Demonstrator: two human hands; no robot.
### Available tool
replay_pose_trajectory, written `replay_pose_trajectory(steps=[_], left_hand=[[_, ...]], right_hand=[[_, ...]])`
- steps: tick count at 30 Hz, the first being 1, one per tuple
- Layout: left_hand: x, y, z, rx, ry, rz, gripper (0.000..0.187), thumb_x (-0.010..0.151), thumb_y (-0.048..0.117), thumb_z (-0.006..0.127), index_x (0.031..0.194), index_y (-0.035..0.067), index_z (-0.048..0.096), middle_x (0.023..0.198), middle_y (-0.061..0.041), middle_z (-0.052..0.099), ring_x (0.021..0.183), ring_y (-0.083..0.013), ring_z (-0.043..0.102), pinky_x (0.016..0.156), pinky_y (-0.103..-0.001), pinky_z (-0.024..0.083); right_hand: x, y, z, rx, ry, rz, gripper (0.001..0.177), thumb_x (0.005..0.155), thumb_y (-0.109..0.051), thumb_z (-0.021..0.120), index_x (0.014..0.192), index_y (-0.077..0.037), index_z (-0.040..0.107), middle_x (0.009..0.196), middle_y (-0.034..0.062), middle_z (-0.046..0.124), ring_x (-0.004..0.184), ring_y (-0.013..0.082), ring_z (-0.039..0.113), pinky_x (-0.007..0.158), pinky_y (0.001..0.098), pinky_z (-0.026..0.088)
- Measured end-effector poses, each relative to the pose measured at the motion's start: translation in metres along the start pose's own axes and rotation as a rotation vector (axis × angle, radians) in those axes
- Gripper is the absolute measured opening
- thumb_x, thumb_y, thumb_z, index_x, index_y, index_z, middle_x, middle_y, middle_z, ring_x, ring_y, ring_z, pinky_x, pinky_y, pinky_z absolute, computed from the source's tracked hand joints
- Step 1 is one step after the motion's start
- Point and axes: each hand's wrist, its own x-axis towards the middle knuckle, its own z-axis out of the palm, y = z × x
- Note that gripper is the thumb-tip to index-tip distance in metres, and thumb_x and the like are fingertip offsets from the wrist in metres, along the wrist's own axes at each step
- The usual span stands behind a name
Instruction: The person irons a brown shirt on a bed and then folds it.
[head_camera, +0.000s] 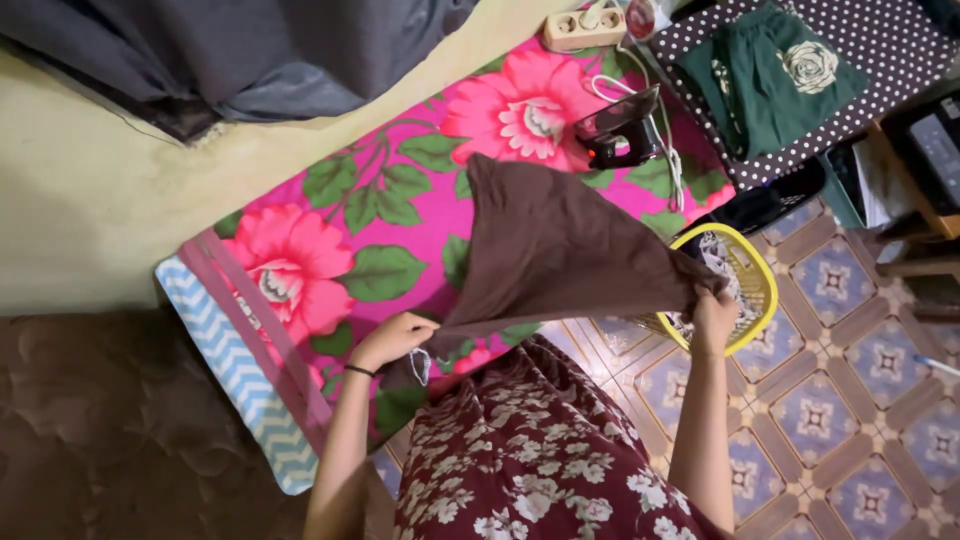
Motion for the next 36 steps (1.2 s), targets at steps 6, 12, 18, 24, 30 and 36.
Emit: replay_pose_trajectory(steps=[6,12,18,24,30,36], left_hand=[[0.019,-0.144,0.017,0.122,0.160,-0.207,0.036,0.093,0.033,0.057,0.113,0.016,0.081,0.120,-0.014,0.074,0.120,-0.0378,0.064,0.107,-0.048,0.048],[0.003,-0.195,0.046,0.088,0.259,-0.287,0.042,0.090,0.038,0.061,0.121,0.015,0.077,0.123,-0.014,0.074,0.123,-0.0380,0.063,0.109,-0.047,0.048],[-0.012,-0.169,0.050,0.141,0.379,-0.313,0.043,0.081,0.042,0.071,0.117,0.018,0.078,0.117,-0.011,0.076,0.119,-0.0361,0.066,0.107,-0.049,0.049],[-0.002,-0.193,0.061,0.258,0.477,-0.349,0.035,0.073,0.035,0.073,0.106,0.029,0.080,0.101,-0.001,0.080,0.110,-0.0301,0.072,0.098,-0.049,0.054],[0.004,-0.210,0.044,0.671,0.740,-0.459,0.023,0.083,0.034,0.065,0.104,0.035,0.075,0.106,0.002,0.075,0.107,-0.0239,0.069,0.107,-0.056,0.037],[-0.067,-0.071,-0.074,1.079,1.281,-0.119,0.020,0.088,0.014,0.064,0.104,0.021,0.073,0.105,-0.006,0.068,0.068,-0.0217,0.068,0.097,-0.045,0.043]], right_hand=[[-0.050,-0.118,0.155,-0.068,-0.170,-0.552,0.071,0.081,-0.009,0.080,0.146,-0.018,0.051,0.112,0.0207,0.066,0.112,0.0409,0.065,0.099,0.0542,0.050],[-0.045,-0.167,0.383,0.026,-0.922,-0.355,0.037,0.093,-0.023,0.079,0.121,-0.002,0.066,0.103,0.0191,0.070,0.079,0.0291,0.075,0.066,0.0381,0.065],[-0.045,-0.212,0.433,-0.697,-0.949,-1.079,0.053,0.083,-0.019,0.072,0.134,-0.020,0.059,0.098,0.0129,0.076,0.106,0.0337,0.072,0.095,0.0475,0.056],[-0.114,-0.257,0.384,-1.318,-0.895,-1.446,0.078,0.089,-0.007,0.063,0.151,-0.049,0.042,0.125,0.0109,0.073,0.115,0.0312,0.072,0.099,0.0448,0.058],[-0.034,-0.260,0.404,-1.059,-0.659,-1.411,0.029,0.090,-0.035,0.066,0.115,-0.021,0.068,0.090,0.0107,0.076,0.093,0.0342,0.075,0.082,0.0458,0.060],[-0.041,-0.381,0.322,-0.679,-0.121,-1.614,0.015,0.092,-0.040,0.069,0.098,-0.027,0.066,0.066,0.0006,0.068,0.062,0.0294,0.073,0.057,0.0446,0.060]])
